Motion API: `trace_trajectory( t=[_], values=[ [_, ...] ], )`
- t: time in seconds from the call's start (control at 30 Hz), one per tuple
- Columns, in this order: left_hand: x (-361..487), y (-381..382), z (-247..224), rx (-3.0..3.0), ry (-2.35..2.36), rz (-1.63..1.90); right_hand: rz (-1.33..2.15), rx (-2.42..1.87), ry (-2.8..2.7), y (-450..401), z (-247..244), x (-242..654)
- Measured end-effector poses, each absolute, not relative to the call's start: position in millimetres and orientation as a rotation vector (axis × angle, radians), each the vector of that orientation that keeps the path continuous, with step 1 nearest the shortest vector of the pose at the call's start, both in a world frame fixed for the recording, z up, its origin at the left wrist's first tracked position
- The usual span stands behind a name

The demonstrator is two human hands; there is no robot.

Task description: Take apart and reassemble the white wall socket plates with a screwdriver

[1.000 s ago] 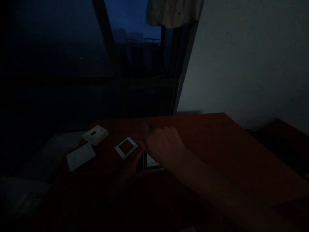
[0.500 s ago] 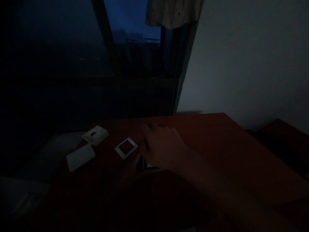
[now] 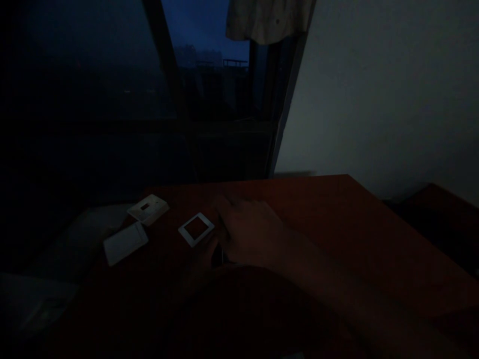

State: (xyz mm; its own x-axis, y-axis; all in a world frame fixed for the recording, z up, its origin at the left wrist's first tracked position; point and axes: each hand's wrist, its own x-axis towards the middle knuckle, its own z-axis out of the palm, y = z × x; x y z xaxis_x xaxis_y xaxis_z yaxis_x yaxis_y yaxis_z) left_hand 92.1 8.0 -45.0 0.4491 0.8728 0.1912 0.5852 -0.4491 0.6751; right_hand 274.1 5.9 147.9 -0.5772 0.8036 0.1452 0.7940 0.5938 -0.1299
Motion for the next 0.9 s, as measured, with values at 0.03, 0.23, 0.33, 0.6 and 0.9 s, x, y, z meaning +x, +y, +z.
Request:
trace_trajectory(
  t=[0.03,0.23,0.33,0.6,0.9],
  values=[
    [92.2,7.6,-44.8,2.182,1.223,0.73,0.058,-1.347,-2.64,6.3,147.9,274.4],
    [93.6,5.6,-37.8,2.179,1.227,0.747,-0.113,-1.49,-2.585,10.4,147.4,274.9],
    [93.7,5.8,-36.7,2.17,1.221,0.723,-0.019,-1.395,-2.612,12.1,148.3,276.2],
    [93.6,7.0,-38.1,2.171,1.245,0.705,-0.084,-1.46,-2.581,12.1,148.1,274.8],
    [92.3,7.6,-42.7,2.172,1.239,0.745,-0.146,-1.569,-2.581,12.5,147.5,270.2]
  ],
)
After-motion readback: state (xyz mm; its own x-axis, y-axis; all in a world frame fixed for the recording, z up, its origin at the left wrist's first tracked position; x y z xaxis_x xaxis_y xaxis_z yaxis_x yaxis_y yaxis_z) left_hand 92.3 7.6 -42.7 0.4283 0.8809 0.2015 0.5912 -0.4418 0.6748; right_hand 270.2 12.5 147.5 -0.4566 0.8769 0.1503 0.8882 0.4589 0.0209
